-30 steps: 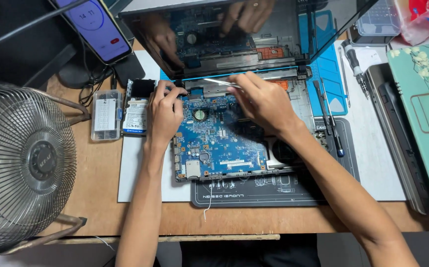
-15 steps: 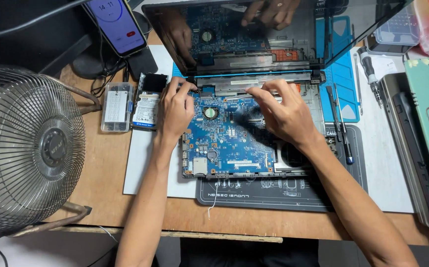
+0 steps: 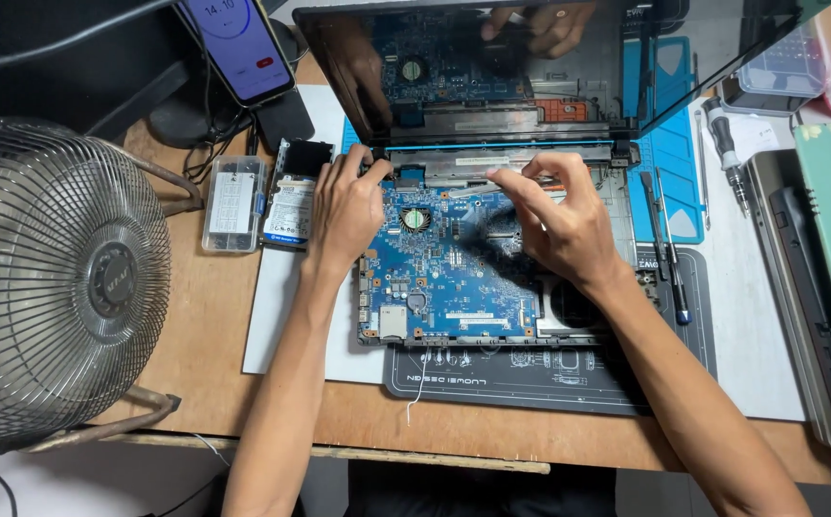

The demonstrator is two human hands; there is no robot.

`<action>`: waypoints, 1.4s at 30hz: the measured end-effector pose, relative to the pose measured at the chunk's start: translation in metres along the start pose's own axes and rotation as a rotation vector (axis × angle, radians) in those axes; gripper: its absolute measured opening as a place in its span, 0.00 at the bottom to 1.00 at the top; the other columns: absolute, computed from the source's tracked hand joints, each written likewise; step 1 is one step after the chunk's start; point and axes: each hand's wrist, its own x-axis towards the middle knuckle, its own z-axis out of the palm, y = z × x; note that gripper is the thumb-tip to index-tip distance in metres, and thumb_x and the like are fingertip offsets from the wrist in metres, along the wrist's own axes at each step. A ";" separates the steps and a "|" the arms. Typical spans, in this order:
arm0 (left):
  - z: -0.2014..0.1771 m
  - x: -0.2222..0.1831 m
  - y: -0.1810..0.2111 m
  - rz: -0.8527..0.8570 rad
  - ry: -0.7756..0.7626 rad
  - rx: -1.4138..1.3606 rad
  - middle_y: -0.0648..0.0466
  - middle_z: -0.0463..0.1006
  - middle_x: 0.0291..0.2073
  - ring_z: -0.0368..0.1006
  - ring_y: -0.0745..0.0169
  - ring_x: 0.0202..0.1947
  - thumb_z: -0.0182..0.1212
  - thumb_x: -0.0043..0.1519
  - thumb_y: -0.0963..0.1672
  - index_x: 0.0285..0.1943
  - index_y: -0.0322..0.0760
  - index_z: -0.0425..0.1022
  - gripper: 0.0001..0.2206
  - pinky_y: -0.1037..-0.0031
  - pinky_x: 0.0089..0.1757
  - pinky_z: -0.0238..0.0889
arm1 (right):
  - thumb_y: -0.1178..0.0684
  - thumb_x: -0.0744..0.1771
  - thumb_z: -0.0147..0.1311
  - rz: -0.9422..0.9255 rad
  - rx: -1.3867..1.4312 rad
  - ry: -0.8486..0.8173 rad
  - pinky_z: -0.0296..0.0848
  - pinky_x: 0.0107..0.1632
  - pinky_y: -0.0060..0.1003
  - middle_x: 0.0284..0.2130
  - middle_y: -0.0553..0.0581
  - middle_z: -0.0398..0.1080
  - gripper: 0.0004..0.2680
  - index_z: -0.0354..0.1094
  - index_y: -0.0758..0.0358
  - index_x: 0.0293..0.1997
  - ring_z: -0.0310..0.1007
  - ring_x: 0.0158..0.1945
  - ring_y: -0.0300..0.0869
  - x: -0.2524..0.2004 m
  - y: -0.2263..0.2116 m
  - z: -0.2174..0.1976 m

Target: A person is installing a motherboard into a laptop chassis and connecting various internal ribbon cables.

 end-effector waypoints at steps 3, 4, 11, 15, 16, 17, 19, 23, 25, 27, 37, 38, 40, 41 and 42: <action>0.005 -0.001 -0.004 -0.001 0.005 0.002 0.49 0.72 0.40 0.74 0.48 0.35 0.47 0.60 0.34 0.42 0.39 0.81 0.15 0.63 0.39 0.65 | 0.62 0.69 0.52 -0.013 -0.011 0.007 0.74 0.48 0.42 0.40 0.54 0.62 0.10 0.77 0.52 0.52 0.71 0.44 0.49 -0.005 0.003 0.000; 0.005 -0.002 -0.004 0.002 0.006 0.001 0.49 0.72 0.40 0.74 0.48 0.35 0.47 0.60 0.34 0.42 0.39 0.81 0.15 0.63 0.39 0.65 | 0.62 0.69 0.52 -0.014 -0.014 0.008 0.74 0.48 0.42 0.40 0.54 0.62 0.10 0.77 0.52 0.52 0.71 0.44 0.49 -0.006 0.002 -0.004; 0.004 -0.005 0.001 0.017 0.041 0.025 0.50 0.73 0.40 0.74 0.50 0.34 0.50 0.61 0.35 0.41 0.38 0.80 0.12 0.66 0.39 0.65 | 0.60 0.70 0.53 -0.010 -0.163 -0.020 0.75 0.48 0.43 0.40 0.54 0.64 0.10 0.78 0.53 0.54 0.73 0.42 0.49 -0.033 0.024 -0.042; -0.004 -0.003 0.006 0.083 0.068 0.109 0.50 0.74 0.38 0.75 0.52 0.35 0.51 0.63 0.36 0.41 0.38 0.81 0.11 0.66 0.42 0.64 | 0.65 0.69 0.58 0.126 -0.205 0.004 0.76 0.47 0.45 0.39 0.55 0.64 0.13 0.78 0.59 0.60 0.73 0.40 0.51 -0.048 0.040 -0.088; -0.005 -0.003 0.009 0.092 0.068 0.101 0.50 0.74 0.38 0.75 0.52 0.35 0.51 0.63 0.36 0.41 0.38 0.81 0.11 0.66 0.42 0.64 | 0.65 0.69 0.58 0.131 -0.216 0.005 0.76 0.47 0.45 0.39 0.55 0.64 0.13 0.78 0.59 0.60 0.73 0.40 0.51 -0.049 0.040 -0.099; -0.005 -0.002 0.013 0.121 0.098 0.115 0.47 0.75 0.39 0.73 0.49 0.38 0.54 0.61 0.35 0.44 0.35 0.81 0.10 0.63 0.43 0.63 | 0.66 0.71 0.55 0.147 -0.230 0.007 0.74 0.45 0.45 0.40 0.63 0.64 0.11 0.75 0.69 0.61 0.70 0.40 0.53 -0.050 0.040 -0.109; -0.010 0.001 0.025 0.165 0.119 0.115 0.44 0.75 0.41 0.71 0.45 0.41 0.56 0.59 0.34 0.46 0.31 0.81 0.11 0.59 0.43 0.61 | 0.68 0.73 0.52 0.182 -0.258 0.008 0.71 0.43 0.45 0.41 0.70 0.64 0.10 0.71 0.79 0.62 0.66 0.41 0.56 -0.057 0.045 -0.124; -0.015 0.009 0.060 0.192 0.088 0.089 0.48 0.74 0.39 0.73 0.48 0.40 0.56 0.62 0.35 0.45 0.36 0.81 0.09 0.63 0.45 0.61 | 0.65 0.73 0.57 0.383 -0.340 0.019 0.71 0.43 0.50 0.38 0.68 0.65 0.09 0.73 0.77 0.61 0.70 0.39 0.60 -0.082 0.068 -0.130; -0.004 0.012 0.078 0.235 0.061 0.099 0.50 0.73 0.37 0.74 0.52 0.39 0.55 0.63 0.37 0.44 0.39 0.80 0.09 0.67 0.47 0.63 | 0.64 0.71 0.58 0.451 -0.361 0.014 0.73 0.43 0.51 0.36 0.67 0.67 0.09 0.74 0.73 0.59 0.74 0.39 0.64 -0.094 0.079 -0.124; 0.017 0.010 0.100 0.258 -0.039 -0.010 0.52 0.75 0.34 0.75 0.54 0.39 0.55 0.63 0.38 0.43 0.41 0.81 0.09 0.65 0.48 0.63 | 0.59 0.70 0.59 0.547 -0.408 -0.078 0.71 0.41 0.56 0.35 0.64 0.69 0.11 0.74 0.67 0.59 0.76 0.38 0.63 -0.103 0.087 -0.116; 0.085 0.026 0.212 0.436 -0.176 -0.123 0.49 0.76 0.35 0.75 0.51 0.42 0.60 0.60 0.41 0.44 0.39 0.78 0.06 0.62 0.50 0.62 | 0.57 0.68 0.60 0.707 -0.362 -0.183 0.69 0.44 0.50 0.35 0.57 0.69 0.10 0.72 0.58 0.56 0.75 0.40 0.56 -0.117 0.095 -0.107; 0.089 0.033 0.219 0.446 -0.169 -0.125 0.48 0.76 0.36 0.74 0.50 0.44 0.61 0.59 0.41 0.45 0.38 0.78 0.07 0.61 0.49 0.62 | 0.56 0.69 0.59 0.668 -0.372 -0.161 0.67 0.44 0.48 0.37 0.56 0.67 0.08 0.72 0.58 0.54 0.74 0.41 0.54 -0.113 0.093 -0.110; 0.103 0.048 0.229 0.461 -0.160 -0.125 0.47 0.76 0.37 0.73 0.49 0.45 0.62 0.58 0.41 0.46 0.37 0.77 0.08 0.61 0.48 0.62 | 0.56 0.70 0.58 0.629 -0.383 -0.132 0.66 0.44 0.45 0.38 0.54 0.65 0.05 0.72 0.58 0.52 0.73 0.42 0.53 -0.111 0.091 -0.111; 0.113 0.054 0.232 0.464 -0.162 -0.170 0.47 0.76 0.40 0.72 0.49 0.48 0.60 0.60 0.41 0.47 0.37 0.75 0.08 0.62 0.48 0.62 | 0.52 0.70 0.60 0.610 -0.377 -0.145 0.66 0.46 0.43 0.35 0.51 0.65 0.05 0.73 0.55 0.49 0.73 0.42 0.49 -0.112 0.091 -0.110; 0.122 0.060 0.234 0.465 -0.166 -0.215 0.47 0.76 0.43 0.71 0.49 0.52 0.58 0.61 0.41 0.49 0.37 0.74 0.09 0.64 0.48 0.61 | 0.48 0.70 0.61 0.592 -0.368 -0.161 0.65 0.48 0.42 0.33 0.48 0.65 0.04 0.73 0.51 0.46 0.73 0.42 0.46 -0.113 0.090 -0.108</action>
